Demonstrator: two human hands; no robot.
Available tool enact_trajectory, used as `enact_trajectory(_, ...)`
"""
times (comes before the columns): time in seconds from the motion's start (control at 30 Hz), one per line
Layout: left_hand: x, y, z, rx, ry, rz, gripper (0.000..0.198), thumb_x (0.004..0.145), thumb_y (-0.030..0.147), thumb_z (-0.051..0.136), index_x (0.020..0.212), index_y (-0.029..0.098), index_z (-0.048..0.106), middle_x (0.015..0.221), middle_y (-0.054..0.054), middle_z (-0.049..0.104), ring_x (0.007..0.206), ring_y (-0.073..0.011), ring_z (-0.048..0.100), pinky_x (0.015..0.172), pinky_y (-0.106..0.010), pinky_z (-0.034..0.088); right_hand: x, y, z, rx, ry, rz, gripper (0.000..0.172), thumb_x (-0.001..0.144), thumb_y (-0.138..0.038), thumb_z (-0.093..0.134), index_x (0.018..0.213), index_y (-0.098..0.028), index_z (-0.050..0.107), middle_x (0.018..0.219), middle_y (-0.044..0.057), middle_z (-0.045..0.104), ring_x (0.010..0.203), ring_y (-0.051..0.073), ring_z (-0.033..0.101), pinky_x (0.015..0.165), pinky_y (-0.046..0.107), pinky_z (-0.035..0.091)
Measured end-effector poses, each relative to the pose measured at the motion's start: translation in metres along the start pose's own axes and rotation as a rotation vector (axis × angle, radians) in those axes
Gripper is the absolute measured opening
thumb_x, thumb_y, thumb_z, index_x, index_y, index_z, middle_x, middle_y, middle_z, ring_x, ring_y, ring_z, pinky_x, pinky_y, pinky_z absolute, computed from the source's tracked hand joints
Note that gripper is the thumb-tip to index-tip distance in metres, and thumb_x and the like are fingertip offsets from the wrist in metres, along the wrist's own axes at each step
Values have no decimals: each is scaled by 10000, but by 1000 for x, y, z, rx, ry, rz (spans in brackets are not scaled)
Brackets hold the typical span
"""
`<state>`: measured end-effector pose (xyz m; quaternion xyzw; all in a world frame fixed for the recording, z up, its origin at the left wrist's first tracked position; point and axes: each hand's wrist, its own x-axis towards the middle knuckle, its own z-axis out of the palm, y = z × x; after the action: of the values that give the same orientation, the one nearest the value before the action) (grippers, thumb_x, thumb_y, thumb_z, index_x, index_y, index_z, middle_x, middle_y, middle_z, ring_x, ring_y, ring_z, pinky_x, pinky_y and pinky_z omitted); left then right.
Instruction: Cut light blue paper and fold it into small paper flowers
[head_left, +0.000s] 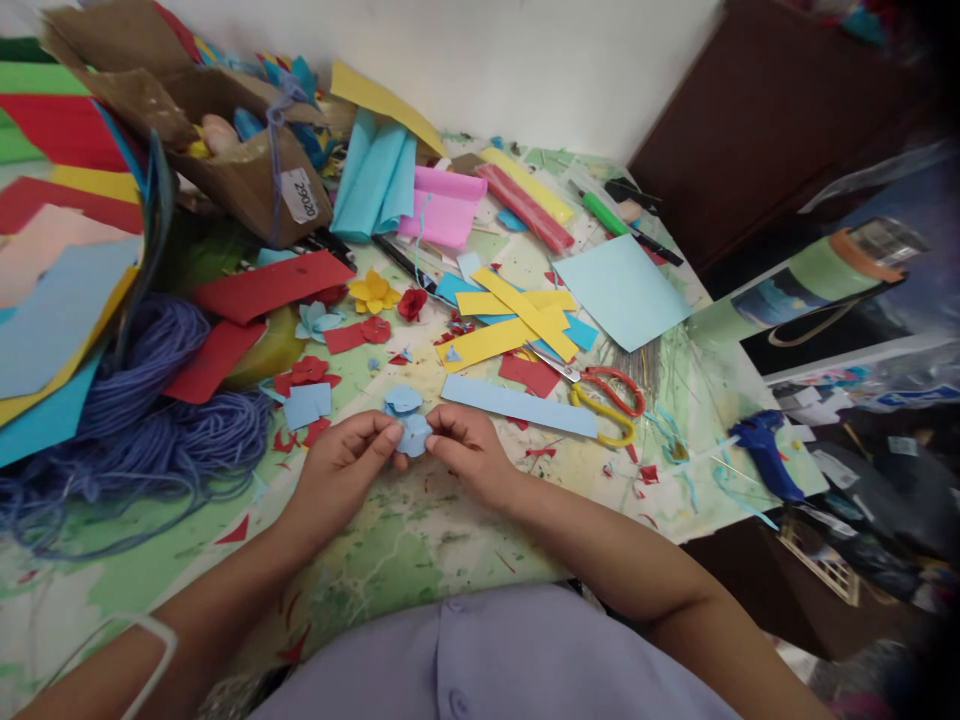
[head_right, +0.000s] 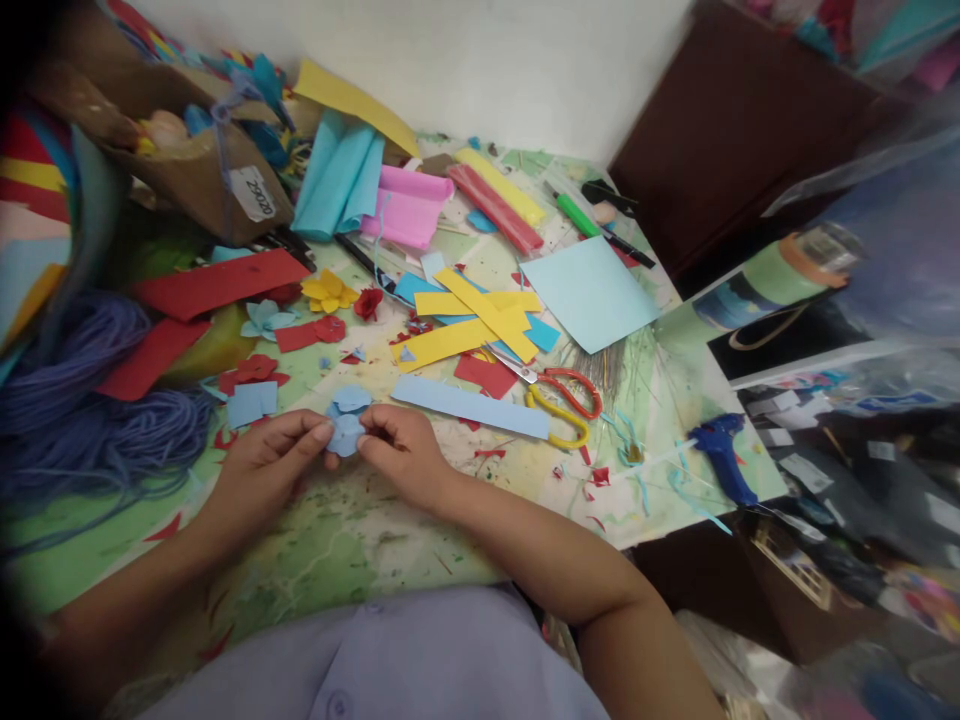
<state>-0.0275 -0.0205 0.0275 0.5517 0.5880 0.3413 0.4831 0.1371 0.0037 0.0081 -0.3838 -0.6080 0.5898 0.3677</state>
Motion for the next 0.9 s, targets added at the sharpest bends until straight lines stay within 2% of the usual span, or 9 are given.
enact_trajectory(0.1, -1, -2, -2, 191, 18, 100, 249, 857, 376, 502, 698, 200, 578, 600, 20, 610, 574, -141, 558, 553, -260, 412, -1, 0, -1, -174, 8, -51, 90, 751, -241, 468, 679, -188, 477, 624, -32, 438, 597, 114, 402, 577, 232, 316)
enact_trajectory(0.27, -1, -6, -9, 535, 65, 362, 282, 880, 349, 483, 675, 188, 593, 605, -4, 583, 602, -157, 546, 599, -285, 396, 10, -8, -10, -502, 31, -89, 83, 739, -199, 431, 696, -183, 500, 637, -20, 478, 629, 131, 445, 603, 240, 319)
enact_trajectory(0.33, -1, -7, -10, 648, 2, 451, 287, 893, 340, 464, 704, 183, 612, 593, -14, 570, 610, -170, 541, 594, -295, 387, 20, -16, -14, -658, 20, -64, 117, 746, -186, 414, 702, -178, 523, 660, -4, 511, 638, 139, 456, 595, 245, 308)
enact_trajectory(0.47, -1, -11, -3, 878, -197, 557, 304, 912, 302, 417, 747, 173, 637, 683, -66, 623, 729, -221, 580, 643, -331, 416, 45, -28, -15, -982, -145, -47, 180, 770, -184, 428, 754, -165, 606, 733, 47, 611, 671, 165, 487, 595, 266, 289)
enact_trajectory(0.6, 3, -14, 2, 922, -220, 575, 286, 912, 241, 396, 795, 167, 647, 762, -86, 652, 809, -237, 598, 717, -356, 446, 65, -32, -9, -1168, -270, -52, 191, 775, -203, 477, 815, -152, 657, 828, 83, 670, 724, 189, 543, 607, 277, 313)
enact_trajectory(0.8, 9, -13, -6, 938, -100, 518, 279, 900, 220, 401, 767, 158, 637, 732, -97, 637, 784, -250, 589, 706, -367, 449, 97, -36, 1, -1289, -176, -193, 266, 820, -170, 467, 1006, -134, 654, 957, 120, 669, 915, 229, 577, 751, 303, 396)
enact_trajectory(0.9, 10, -14, -8, 966, -68, 507, 292, 907, 209, 384, 768, 154, 635, 711, -96, 635, 770, -247, 586, 700, -364, 445, 113, -30, 7, -1318, -239, -272, 255, 837, -192, 490, 1020, -123, 653, 958, 131, 657, 944, 238, 564, 795, 317, 408)
